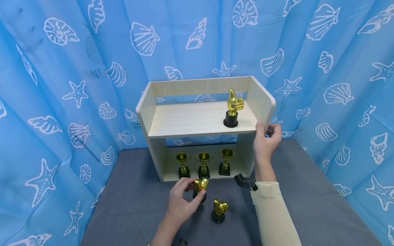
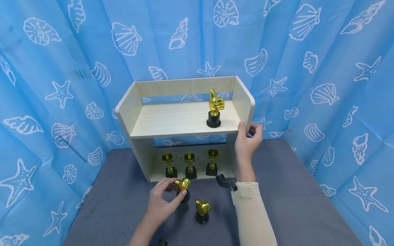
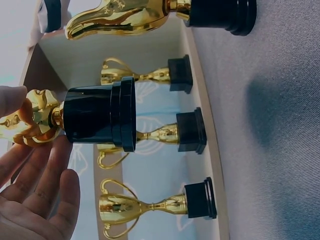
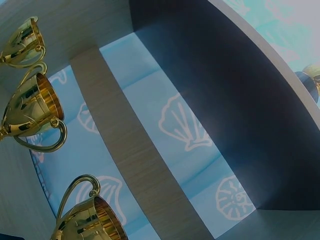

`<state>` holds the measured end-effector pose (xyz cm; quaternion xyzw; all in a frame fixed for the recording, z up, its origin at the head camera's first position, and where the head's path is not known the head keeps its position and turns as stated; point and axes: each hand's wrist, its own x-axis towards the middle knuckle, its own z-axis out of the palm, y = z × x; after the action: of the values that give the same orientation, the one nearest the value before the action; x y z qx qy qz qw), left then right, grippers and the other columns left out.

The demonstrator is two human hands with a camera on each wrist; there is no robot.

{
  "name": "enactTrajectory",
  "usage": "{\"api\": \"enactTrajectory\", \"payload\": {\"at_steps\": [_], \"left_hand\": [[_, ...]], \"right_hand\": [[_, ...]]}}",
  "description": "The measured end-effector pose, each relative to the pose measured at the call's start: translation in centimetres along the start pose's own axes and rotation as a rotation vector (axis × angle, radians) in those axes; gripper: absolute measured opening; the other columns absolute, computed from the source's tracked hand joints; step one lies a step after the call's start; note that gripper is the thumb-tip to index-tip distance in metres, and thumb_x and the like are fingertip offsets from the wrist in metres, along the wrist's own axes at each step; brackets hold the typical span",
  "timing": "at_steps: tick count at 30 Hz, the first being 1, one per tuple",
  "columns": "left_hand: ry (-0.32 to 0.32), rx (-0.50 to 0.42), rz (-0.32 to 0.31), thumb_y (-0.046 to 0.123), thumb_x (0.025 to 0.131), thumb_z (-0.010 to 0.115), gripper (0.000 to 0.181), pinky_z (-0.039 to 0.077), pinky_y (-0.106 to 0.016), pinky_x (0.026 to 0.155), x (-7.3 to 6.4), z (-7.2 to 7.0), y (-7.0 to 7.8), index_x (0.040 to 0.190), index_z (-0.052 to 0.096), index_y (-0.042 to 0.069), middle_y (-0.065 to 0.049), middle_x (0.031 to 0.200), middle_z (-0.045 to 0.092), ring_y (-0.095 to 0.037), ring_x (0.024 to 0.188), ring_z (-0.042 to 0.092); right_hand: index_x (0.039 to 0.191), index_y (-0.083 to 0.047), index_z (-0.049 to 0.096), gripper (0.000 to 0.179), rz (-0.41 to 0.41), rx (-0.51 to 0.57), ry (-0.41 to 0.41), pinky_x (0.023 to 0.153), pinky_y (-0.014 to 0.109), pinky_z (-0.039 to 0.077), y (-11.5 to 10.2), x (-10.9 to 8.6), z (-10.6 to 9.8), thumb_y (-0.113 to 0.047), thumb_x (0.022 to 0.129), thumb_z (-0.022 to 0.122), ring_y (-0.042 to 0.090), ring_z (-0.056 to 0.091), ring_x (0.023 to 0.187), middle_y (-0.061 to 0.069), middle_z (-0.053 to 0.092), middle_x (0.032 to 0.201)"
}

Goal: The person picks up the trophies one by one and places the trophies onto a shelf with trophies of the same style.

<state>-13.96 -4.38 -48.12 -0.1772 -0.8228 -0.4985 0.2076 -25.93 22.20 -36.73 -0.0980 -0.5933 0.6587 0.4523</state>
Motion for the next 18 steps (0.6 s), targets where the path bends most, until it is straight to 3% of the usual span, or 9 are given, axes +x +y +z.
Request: {"api": "enactTrajectory", "payload": {"at_steps": [18], "left_hand": [[0.008,0.000,0.022,0.025,0.088,0.089,0.036,0.060,-0.027,0.075,0.18,-0.06,-0.08,0.121,0.074,0.026,0.013,0.109,0.069,-0.002,0.090,0.067]], "right_hand": [[0.111,-0.004,0.060,0.018,0.024,-0.021,-0.004,0.090,0.033,0.044,-0.19,-0.20,0.05,-0.017,0.102,0.068,0.011,0.052,0.111,0.014,0.059,0.131]]}}
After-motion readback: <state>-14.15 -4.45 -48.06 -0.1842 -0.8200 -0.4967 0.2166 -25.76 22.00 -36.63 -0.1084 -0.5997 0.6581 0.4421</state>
